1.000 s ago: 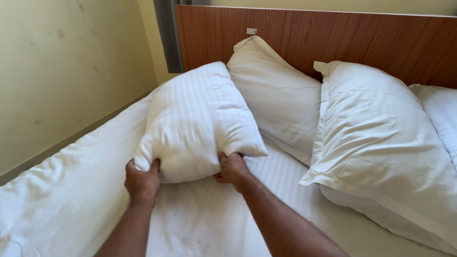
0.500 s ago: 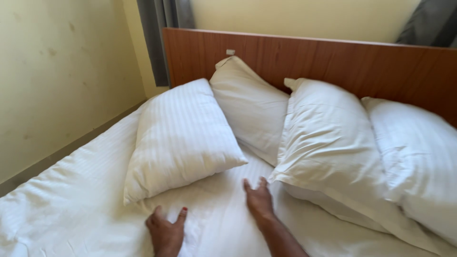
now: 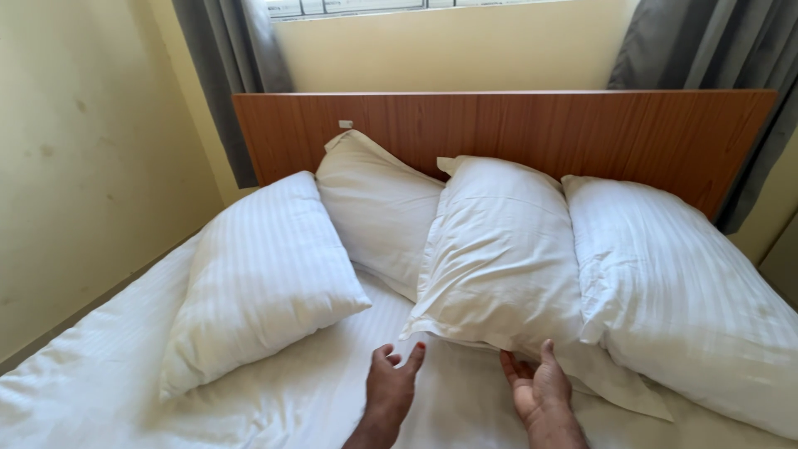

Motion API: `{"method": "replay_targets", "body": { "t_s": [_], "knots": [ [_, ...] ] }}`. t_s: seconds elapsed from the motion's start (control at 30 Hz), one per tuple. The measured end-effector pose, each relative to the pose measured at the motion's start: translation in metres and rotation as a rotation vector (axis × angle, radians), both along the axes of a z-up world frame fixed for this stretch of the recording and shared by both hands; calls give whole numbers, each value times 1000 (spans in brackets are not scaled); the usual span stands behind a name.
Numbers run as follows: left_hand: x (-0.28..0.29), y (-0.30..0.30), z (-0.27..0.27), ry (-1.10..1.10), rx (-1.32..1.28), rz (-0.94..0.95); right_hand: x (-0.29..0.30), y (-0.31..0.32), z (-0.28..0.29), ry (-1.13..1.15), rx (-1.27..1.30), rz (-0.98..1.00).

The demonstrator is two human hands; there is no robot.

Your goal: The person folds a white pillowcase into a small square on the bed. Then, the person picks up a pillow, inserts it into the folded pillowcase, and smooths the case over the pillow.

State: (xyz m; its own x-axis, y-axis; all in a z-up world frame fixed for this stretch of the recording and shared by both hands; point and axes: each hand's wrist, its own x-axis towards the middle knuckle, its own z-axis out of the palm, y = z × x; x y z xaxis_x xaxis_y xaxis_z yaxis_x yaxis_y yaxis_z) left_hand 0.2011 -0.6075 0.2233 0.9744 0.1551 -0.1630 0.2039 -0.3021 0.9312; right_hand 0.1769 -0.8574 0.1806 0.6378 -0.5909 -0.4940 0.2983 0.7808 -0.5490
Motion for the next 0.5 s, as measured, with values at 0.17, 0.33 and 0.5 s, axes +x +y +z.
{"method": "replay_targets", "body": {
  "t_s": [0.17, 0.33, 0.5],
  "knots": [
    [7, -60, 8, 46, -186, -182, 16, -20, -41, -169, 102, 80],
    [25, -113, 30, 94, -239, -204, 51, -39, -41, -160, 75, 79],
    [29, -132, 49, 185, -150, -40, 51, -29, -71, -71, 69, 110]
  ]
}}
